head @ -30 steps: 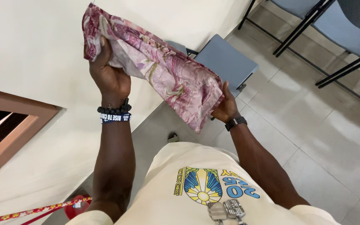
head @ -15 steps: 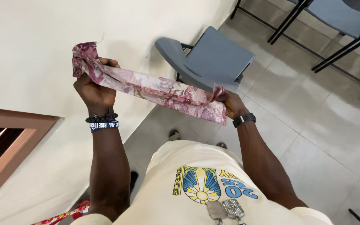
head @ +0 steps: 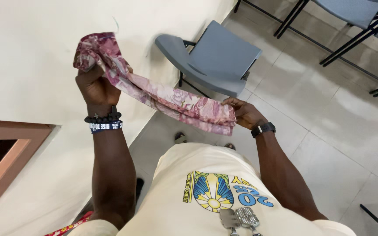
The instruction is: The person wipes the surface and edges of several chairs using a cloth, then folds the cloth into a square.
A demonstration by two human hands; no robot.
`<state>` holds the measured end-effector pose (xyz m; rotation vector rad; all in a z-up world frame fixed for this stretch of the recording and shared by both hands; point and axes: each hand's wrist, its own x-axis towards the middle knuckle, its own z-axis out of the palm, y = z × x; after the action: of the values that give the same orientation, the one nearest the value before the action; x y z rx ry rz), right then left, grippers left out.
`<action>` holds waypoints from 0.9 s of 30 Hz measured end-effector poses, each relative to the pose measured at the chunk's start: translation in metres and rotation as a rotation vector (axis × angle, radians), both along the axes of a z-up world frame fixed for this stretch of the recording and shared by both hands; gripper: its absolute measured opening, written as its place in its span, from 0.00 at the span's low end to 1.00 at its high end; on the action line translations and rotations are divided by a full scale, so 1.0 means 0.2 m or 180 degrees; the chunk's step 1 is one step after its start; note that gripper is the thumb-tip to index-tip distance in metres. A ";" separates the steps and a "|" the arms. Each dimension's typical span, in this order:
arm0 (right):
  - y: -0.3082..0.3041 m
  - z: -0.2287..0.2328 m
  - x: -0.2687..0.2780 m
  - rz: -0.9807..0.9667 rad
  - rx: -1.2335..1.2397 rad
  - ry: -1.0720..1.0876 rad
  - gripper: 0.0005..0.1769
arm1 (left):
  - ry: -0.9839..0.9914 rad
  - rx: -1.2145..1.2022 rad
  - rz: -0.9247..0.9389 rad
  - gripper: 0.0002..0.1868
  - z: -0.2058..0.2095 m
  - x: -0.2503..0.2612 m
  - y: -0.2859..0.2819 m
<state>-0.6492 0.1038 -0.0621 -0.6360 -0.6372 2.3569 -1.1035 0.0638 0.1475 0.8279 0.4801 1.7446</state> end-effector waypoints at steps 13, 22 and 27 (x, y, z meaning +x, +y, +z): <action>-0.06 0.35 0.03 -0.0800 -0.0300 -0.0005 0.14 | -0.0266 -0.0177 -0.0081 0.25 -0.04 0.03 -0.09; 0.10 0.52 0.23 -0.0989 0.0307 -0.0137 0.18 | -0.0157 0.0129 -0.0031 0.21 -0.14 0.02 -0.16; 0.07 0.41 0.25 -0.1065 -0.0268 -0.0654 0.18 | 0.0671 0.0871 -0.0300 0.24 -0.11 0.06 -0.14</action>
<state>-0.5989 0.1181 0.0206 -0.9533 -0.4776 2.0305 -1.0916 0.0365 0.1247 1.2182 0.3380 1.6651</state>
